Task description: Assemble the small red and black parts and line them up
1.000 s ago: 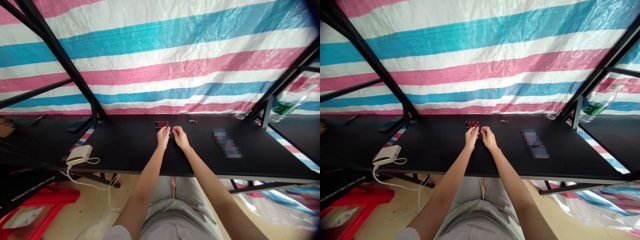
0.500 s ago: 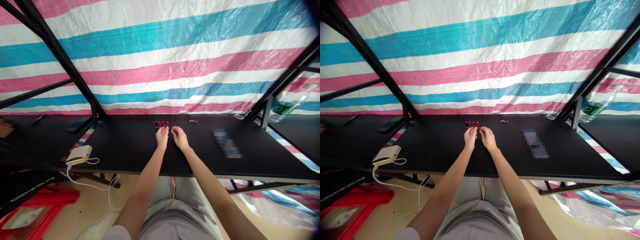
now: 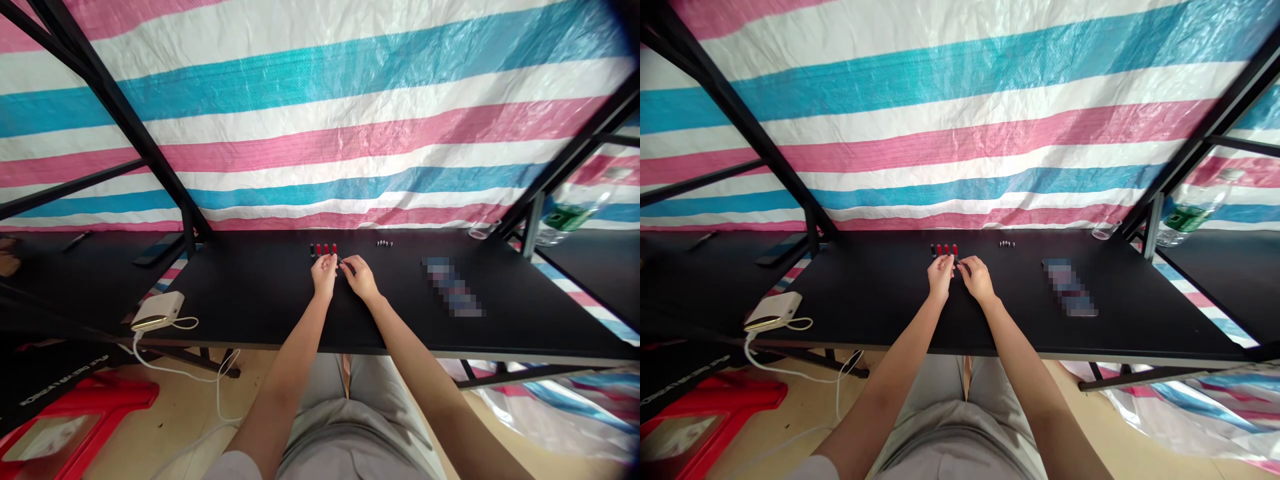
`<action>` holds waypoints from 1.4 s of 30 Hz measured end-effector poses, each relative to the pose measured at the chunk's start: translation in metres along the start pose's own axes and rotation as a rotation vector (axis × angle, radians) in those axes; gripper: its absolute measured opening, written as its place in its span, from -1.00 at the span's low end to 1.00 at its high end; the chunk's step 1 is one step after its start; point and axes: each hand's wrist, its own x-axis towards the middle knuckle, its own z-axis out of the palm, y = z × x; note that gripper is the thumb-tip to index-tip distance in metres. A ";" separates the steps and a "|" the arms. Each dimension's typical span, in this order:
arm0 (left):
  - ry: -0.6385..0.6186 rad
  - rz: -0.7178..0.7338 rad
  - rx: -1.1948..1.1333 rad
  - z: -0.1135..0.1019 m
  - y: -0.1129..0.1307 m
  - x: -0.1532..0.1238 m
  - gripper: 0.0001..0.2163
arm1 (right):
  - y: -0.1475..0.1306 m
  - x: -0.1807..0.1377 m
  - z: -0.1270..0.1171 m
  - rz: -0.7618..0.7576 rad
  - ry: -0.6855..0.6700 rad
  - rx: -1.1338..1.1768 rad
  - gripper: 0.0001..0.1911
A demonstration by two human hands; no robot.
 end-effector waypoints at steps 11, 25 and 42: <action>0.063 0.101 0.176 -0.004 -0.004 0.004 -0.76 | 0.009 -0.002 0.000 0.203 -0.032 -0.261 -0.82; -0.260 0.392 0.659 -0.007 -0.018 0.006 -0.71 | 0.017 0.000 0.003 0.082 -0.048 -0.064 -0.84; -0.221 0.306 0.575 -0.007 -0.025 0.009 -0.60 | 0.018 0.033 -0.009 0.273 -0.040 -0.264 -0.83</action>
